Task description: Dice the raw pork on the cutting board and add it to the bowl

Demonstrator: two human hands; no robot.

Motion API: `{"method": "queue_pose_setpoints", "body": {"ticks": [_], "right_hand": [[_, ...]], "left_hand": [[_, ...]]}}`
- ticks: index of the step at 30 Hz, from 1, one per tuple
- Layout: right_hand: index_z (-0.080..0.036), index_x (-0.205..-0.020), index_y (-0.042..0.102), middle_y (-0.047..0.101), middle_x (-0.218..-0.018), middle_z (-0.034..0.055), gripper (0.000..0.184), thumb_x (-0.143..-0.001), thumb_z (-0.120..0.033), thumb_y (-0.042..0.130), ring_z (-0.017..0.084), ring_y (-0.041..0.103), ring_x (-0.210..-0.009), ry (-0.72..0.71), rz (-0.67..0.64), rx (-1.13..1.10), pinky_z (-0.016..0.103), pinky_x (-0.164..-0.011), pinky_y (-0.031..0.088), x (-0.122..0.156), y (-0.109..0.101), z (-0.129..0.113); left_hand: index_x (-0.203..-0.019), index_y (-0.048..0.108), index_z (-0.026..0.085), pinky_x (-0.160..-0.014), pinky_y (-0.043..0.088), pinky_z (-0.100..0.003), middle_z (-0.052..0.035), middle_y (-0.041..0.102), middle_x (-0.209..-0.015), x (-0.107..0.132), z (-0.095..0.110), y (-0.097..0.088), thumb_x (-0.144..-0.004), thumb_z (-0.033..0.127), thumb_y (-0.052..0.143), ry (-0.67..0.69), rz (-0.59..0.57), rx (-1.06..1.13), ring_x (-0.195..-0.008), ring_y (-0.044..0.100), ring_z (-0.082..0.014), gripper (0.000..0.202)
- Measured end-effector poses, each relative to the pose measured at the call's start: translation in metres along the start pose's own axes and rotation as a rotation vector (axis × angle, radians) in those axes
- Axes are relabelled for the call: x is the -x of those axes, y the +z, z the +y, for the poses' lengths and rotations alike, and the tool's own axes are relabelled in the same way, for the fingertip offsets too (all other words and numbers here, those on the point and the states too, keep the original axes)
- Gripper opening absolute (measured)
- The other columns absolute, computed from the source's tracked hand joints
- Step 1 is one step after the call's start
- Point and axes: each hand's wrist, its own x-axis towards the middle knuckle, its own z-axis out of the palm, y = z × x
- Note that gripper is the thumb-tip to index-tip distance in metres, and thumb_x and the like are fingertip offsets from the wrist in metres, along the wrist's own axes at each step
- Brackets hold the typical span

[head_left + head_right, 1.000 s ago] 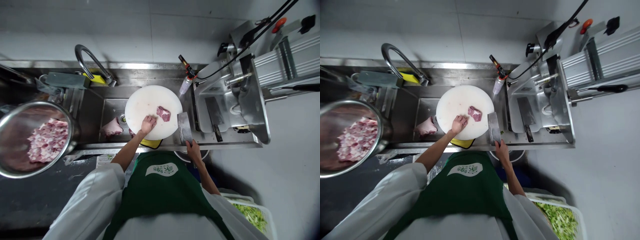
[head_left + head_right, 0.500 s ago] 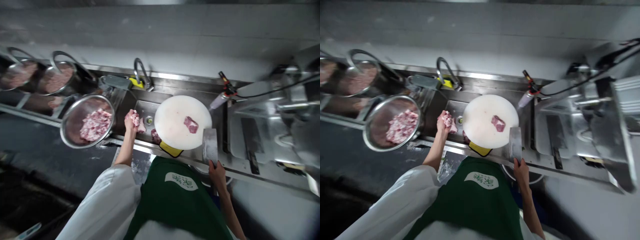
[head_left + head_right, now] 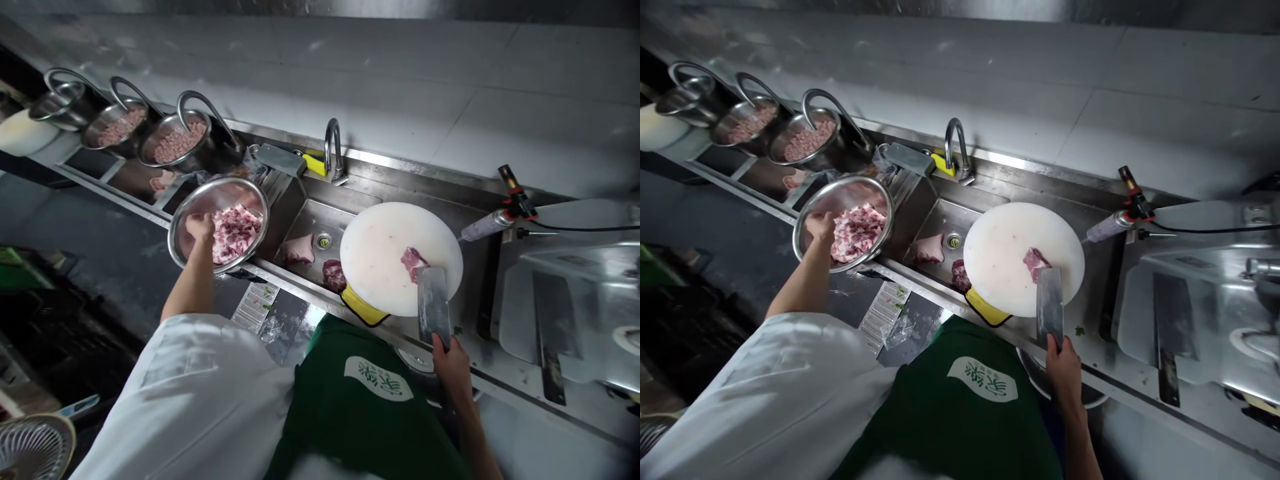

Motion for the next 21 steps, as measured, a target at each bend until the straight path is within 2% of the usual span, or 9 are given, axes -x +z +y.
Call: {"method": "queue_pose_setpoints", "body": {"ticks": [2, 3, 6, 8, 11, 14, 17, 19, 21], "right_hand": [[-0.017, -0.096, 0.067, 0.068, -0.082, 0.0156, 0.051, -0.091, -0.058, 0.038, 0.031, 0.062, -0.081, 0.014, 0.03, -0.017, 0.038, -0.07, 0.043, 0.005, 0.001, 0.002], [-0.017, -0.094, 0.067, 0.067, -0.081, 0.0152, 0.05, -0.09, -0.059, 0.038, 0.031, 0.062, -0.08, 0.026, 0.054, -0.029, 0.038, -0.07, 0.043, 0.008, 0.002, 0.004], [-0.02, -0.086, 0.065, 0.066, -0.078, 0.0136, 0.046, -0.09, -0.058, 0.039, 0.029, 0.061, -0.078, 0.068, 0.139, -0.072, 0.037, -0.071, 0.043, 0.017, 0.001, 0.006], [-0.021, -0.084, 0.063, 0.066, -0.077, 0.0125, 0.042, -0.091, -0.055, 0.04, 0.028, 0.061, -0.079, 0.078, 0.175, -0.094, 0.036, -0.071, 0.042, 0.02, -0.001, 0.007], [-0.02, -0.086, 0.063, 0.066, -0.077, 0.0118, 0.038, -0.092, -0.052, 0.042, 0.028, 0.061, -0.078, 0.126, 0.209, -0.128, 0.035, -0.071, 0.042, 0.023, -0.007, 0.01], [-0.02, -0.089, 0.063, 0.066, -0.075, 0.0114, 0.039, -0.094, -0.052, 0.042, 0.028, 0.062, -0.075, 0.18, 0.228, -0.22, 0.035, -0.069, 0.041, 0.035, -0.01, 0.015], [-0.02, -0.09, 0.063, 0.067, -0.074, 0.0107, 0.038, -0.094, -0.052, 0.043, 0.027, 0.062, -0.074, 0.212, 0.243, -0.326, 0.034, -0.067, 0.041, 0.053, -0.008, 0.022], [-0.02, -0.09, 0.063, 0.067, -0.075, 0.0109, 0.037, -0.094, -0.052, 0.044, 0.027, 0.062, -0.075, 0.249, 0.28, -0.368, 0.034, -0.067, 0.041, 0.064, -0.003, 0.027], [-0.02, -0.09, 0.064, 0.068, -0.077, 0.0113, 0.038, -0.094, -0.052, 0.044, 0.027, 0.062, -0.076, 0.297, 0.313, -0.404, 0.034, -0.067, 0.042, 0.072, 0.002, 0.032]], "left_hand": [[-0.084, 0.047, 0.015, -0.097, 0.043, -0.029, 0.0034, 0.047, -0.076, -0.001, 0.003, 0.018, -0.09, 0.001, 0.057, 0.033, 0.081, -0.023, -0.084, 0.047, -0.0128, 0.018], [-0.086, 0.05, 0.014, -0.096, 0.043, -0.028, 0.0025, 0.05, -0.079, 0.003, 0.007, 0.033, -0.091, 0.002, 0.057, 0.088, 0.064, -0.003, -0.085, 0.049, -0.013, 0.015], [-0.092, 0.058, 0.013, -0.089, 0.046, -0.026, 0.0003, 0.058, -0.085, 0.045, 0.025, 0.1, -0.092, 0.01, 0.059, 0.336, -0.184, 0.128, -0.084, 0.053, -0.0135, 0.003], [-0.097, 0.063, 0.013, -0.084, 0.048, -0.026, -0.0014, 0.062, -0.087, 0.103, 0.041, 0.157, -0.092, 0.016, 0.06, 0.485, -0.408, 0.206, -0.082, 0.056, -0.0146, 0.007], [-0.103, 0.069, 0.015, -0.089, 0.051, -0.032, -0.0072, 0.068, -0.098, 0.226, 0.067, 0.234, -0.092, 0.025, 0.061, 0.738, -0.826, 0.191, -0.09, 0.062, -0.0198, 0.017], [-0.121, 0.069, 0.018, -0.109, 0.044, -0.044, -0.0145, 0.066, -0.13, 0.345, 0.089, 0.29, -0.087, 0.029, 0.067, 1.009, -1.277, -0.015, -0.125, 0.057, -0.0304, 0.036], [-0.14, 0.061, 0.021, -0.112, 0.038, -0.054, -0.0159, 0.057, -0.148, 0.412, 0.102, 0.322, -0.085, 0.029, 0.071, 1.145, -1.462, -0.3, -0.141, 0.044, -0.0368, 0.056], [-0.133, 0.065, 0.021, -0.111, 0.038, -0.056, -0.0159, 0.066, -0.135, 0.426, 0.104, 0.33, -0.083, 0.028, 0.072, 1.184, -1.498, -0.426, -0.137, 0.048, -0.038, 0.051], [-0.117, 0.072, 0.02, -0.106, 0.042, -0.052, -0.0134, 0.075, -0.113, 0.428, 0.102, 0.328, -0.078, 0.025, 0.074, 1.139, -1.525, -0.447, -0.122, 0.06, -0.0366, 0.039]]}}
